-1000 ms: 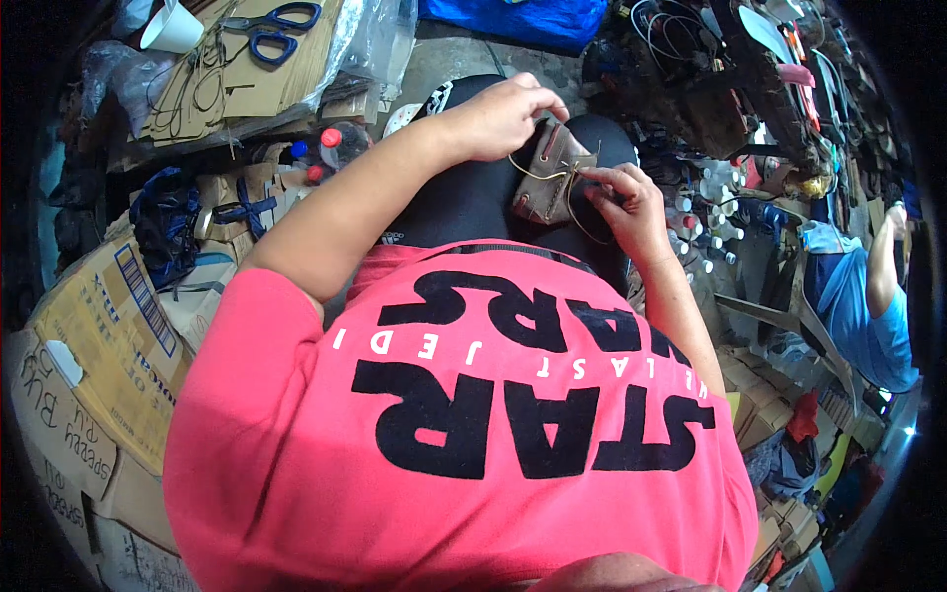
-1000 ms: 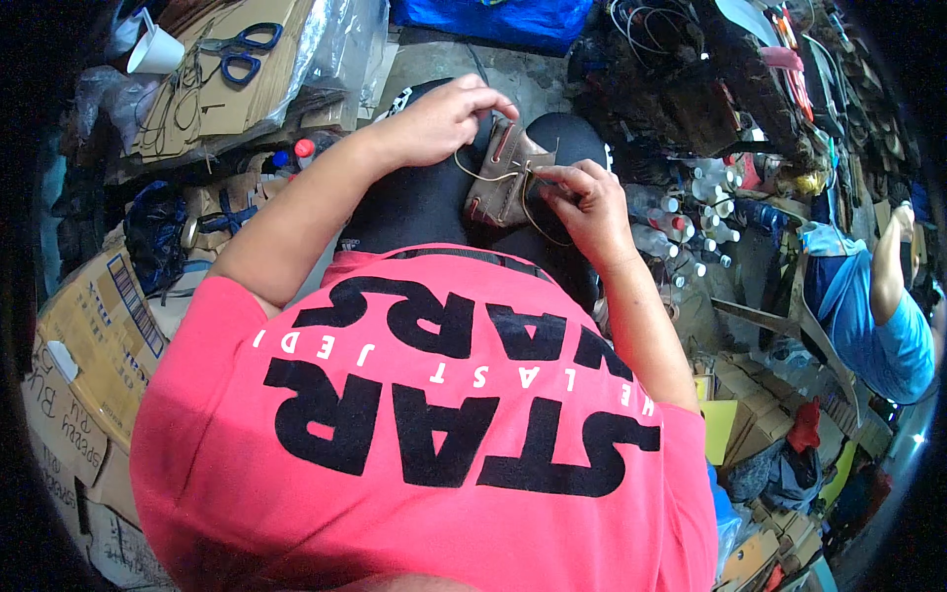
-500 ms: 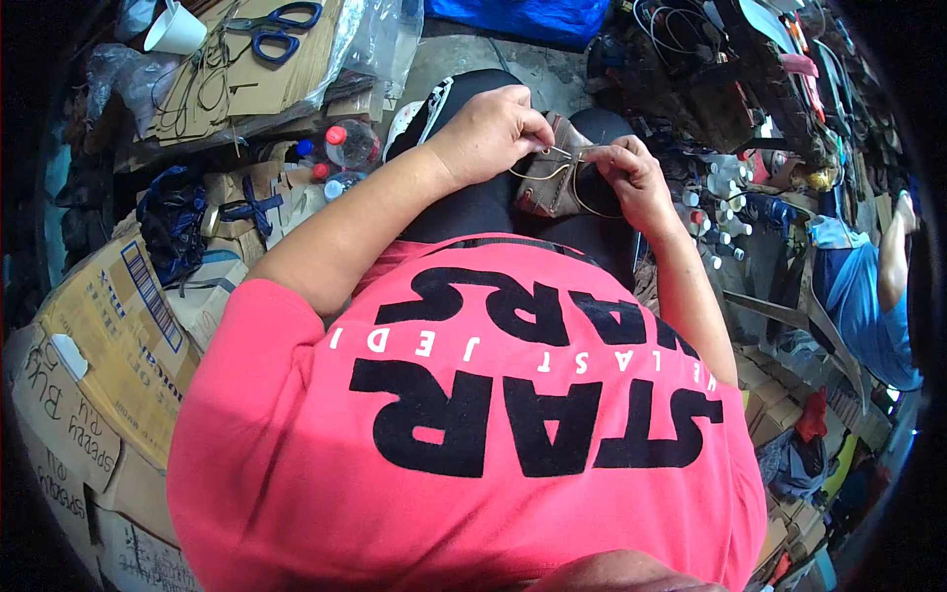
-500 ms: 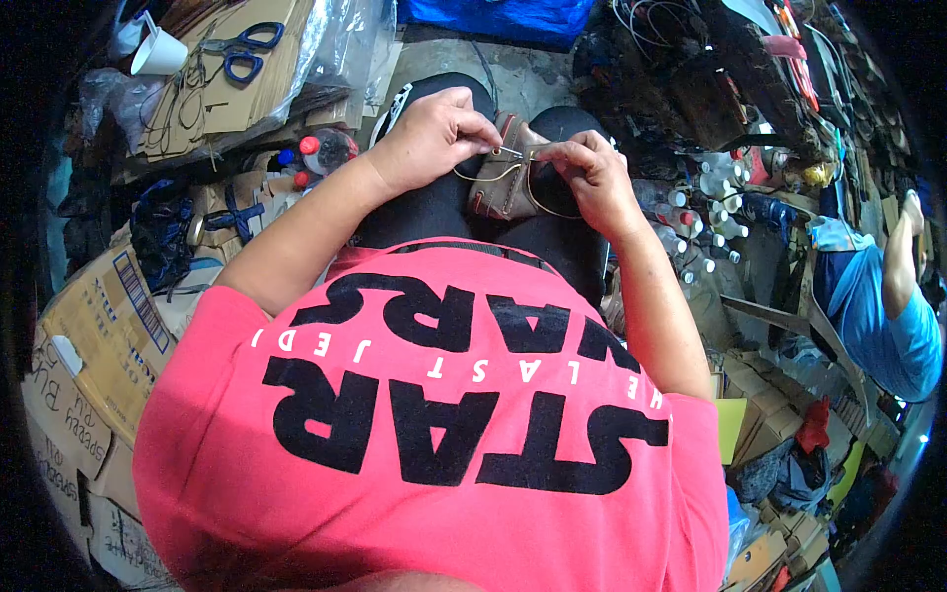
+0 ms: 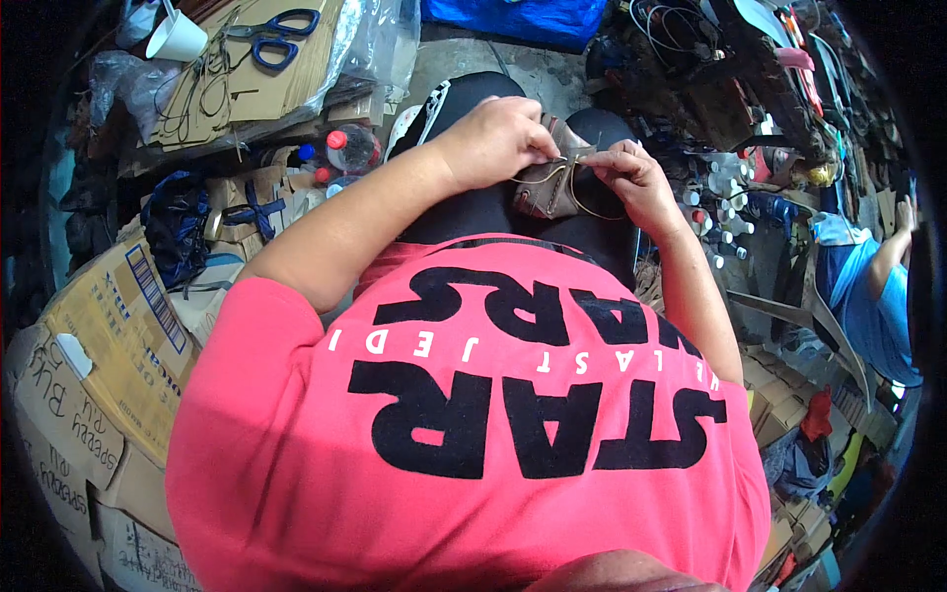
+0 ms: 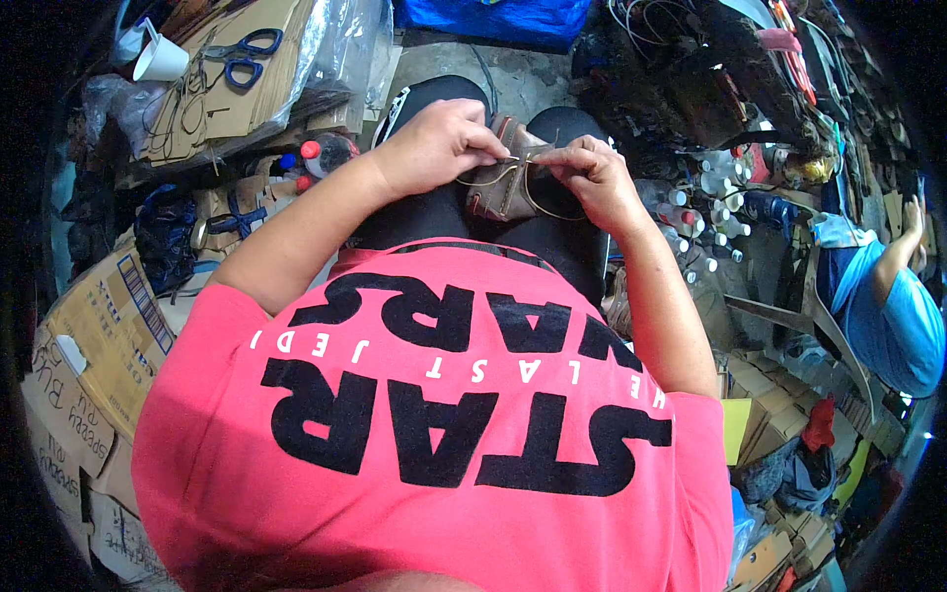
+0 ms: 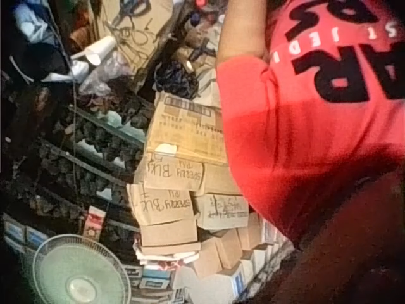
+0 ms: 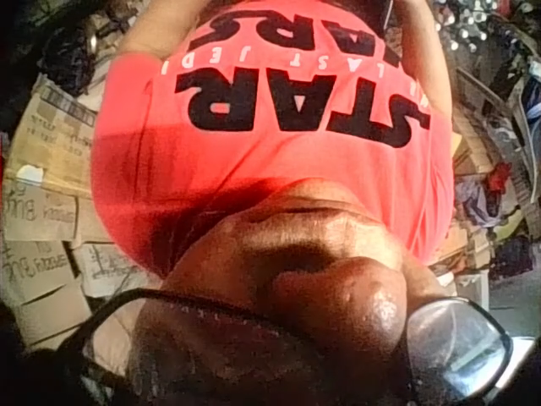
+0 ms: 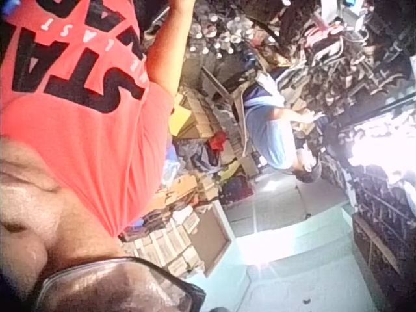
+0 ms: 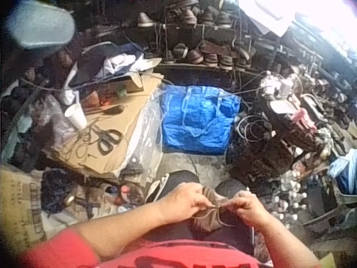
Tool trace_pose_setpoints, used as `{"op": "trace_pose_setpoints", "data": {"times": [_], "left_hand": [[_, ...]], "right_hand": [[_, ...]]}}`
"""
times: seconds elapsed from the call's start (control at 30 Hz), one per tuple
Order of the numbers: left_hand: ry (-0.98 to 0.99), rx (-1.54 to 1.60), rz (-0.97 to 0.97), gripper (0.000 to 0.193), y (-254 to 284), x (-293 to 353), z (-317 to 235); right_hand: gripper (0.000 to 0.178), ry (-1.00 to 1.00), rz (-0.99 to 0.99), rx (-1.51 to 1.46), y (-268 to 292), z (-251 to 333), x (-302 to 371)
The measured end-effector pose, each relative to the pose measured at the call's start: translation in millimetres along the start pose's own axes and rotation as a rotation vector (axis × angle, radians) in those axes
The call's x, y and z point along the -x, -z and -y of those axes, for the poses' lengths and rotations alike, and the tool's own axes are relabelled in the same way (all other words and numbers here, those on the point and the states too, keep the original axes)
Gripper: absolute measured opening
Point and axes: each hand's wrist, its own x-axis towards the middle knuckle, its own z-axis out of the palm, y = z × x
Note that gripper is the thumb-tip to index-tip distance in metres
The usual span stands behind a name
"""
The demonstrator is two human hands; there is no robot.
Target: The person is manually stitching leather shoe components together using a needle and thread.
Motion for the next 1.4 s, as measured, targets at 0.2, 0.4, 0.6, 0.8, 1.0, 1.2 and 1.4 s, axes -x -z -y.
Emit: {"op": "trace_pose_setpoints", "data": {"times": [0.2, 0.4, 0.6, 0.8, 1.0, 1.2, 1.4], "left_hand": [[0.007, 0.054, 0.021, 0.027, 2, 2, 22], [0.049, 0.110, 0.056, 0.024, -5, -9, 17], [0.058, 0.024, 0.004, 0.018, -7, -2, 9], [0.221, 0.220, -0.054, 0.015, -20, -2, 6], [0.269, 0.165, -0.065, 0.016, -30, -6, 3], [0.395, 0.347, 0.078, 0.017, -22, -23, 6], [0.136, 0.122, 0.108, 0.020, -2, -20, 6]], "right_hand": [[0.033, 0.004, -0.002, -0.016, -2, -8, -3], [0.024, 0.047, 0.001, 0.034, -2, -11, -4], [0.026, 0.064, -0.024, 0.119, -2, -3, 3], [0.024, 0.042, -0.112, 0.144, -16, -4, 2], [0.021, 0.011, -0.197, 0.190, -26, -2, 1], [0.018, -0.254, -0.077, -0.262, -19, -4, -16], [0.018, -0.331, 0.047, -0.317, -3, -5, -19]]}}
